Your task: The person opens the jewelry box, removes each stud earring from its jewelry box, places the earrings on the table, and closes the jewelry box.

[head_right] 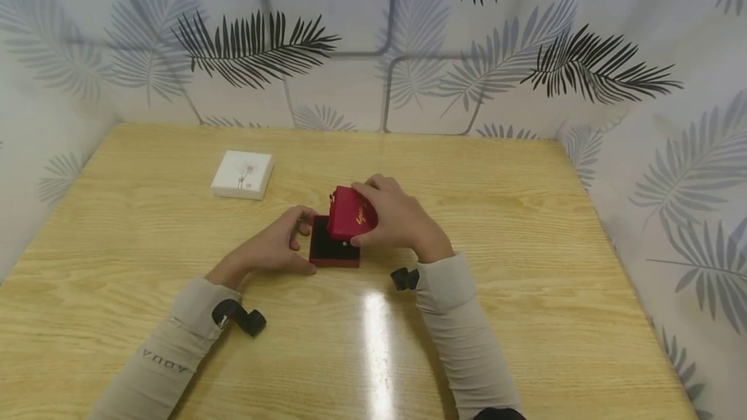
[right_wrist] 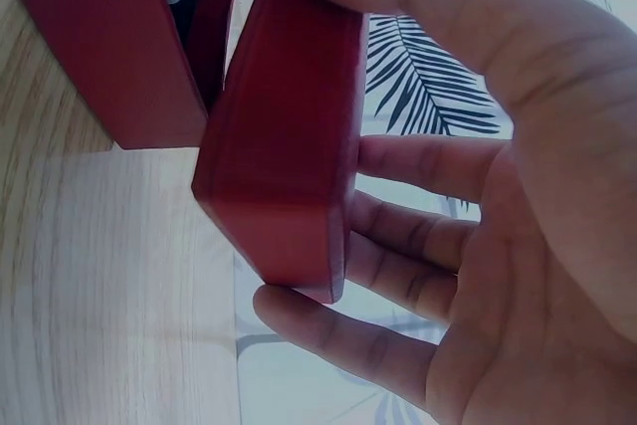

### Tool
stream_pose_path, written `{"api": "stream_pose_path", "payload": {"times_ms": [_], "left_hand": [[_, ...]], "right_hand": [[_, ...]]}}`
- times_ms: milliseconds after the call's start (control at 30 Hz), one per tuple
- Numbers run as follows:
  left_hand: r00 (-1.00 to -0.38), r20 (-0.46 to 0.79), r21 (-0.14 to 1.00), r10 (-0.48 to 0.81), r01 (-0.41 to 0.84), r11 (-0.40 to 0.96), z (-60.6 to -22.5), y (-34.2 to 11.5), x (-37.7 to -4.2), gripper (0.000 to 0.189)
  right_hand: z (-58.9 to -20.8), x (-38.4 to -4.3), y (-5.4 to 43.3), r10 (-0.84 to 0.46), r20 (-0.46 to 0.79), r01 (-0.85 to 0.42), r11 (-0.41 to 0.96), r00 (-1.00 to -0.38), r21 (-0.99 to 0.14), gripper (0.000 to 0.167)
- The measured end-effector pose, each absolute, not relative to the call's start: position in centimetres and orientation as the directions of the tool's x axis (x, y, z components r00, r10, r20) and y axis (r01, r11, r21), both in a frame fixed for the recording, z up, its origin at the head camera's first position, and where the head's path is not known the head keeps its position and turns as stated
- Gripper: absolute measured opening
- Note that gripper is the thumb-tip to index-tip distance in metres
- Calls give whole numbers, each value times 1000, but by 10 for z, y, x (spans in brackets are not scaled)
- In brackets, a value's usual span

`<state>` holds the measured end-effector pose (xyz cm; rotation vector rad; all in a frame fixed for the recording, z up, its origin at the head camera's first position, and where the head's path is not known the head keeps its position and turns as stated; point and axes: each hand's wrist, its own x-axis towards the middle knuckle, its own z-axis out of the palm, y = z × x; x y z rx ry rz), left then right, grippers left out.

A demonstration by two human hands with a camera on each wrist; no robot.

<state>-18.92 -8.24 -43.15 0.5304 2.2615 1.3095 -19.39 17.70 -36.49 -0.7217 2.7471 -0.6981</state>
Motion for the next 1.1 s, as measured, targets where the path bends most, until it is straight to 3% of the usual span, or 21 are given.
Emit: {"api": "stream_pose_path", "payload": {"times_ms": [1100], "left_hand": [[-817, -206, 873, 538, 95, 479, -434, -83, -189, 87]], "right_hand": [[-355, -195, 195, -460, -46, -371, 766, -887, -525, 92]]}}
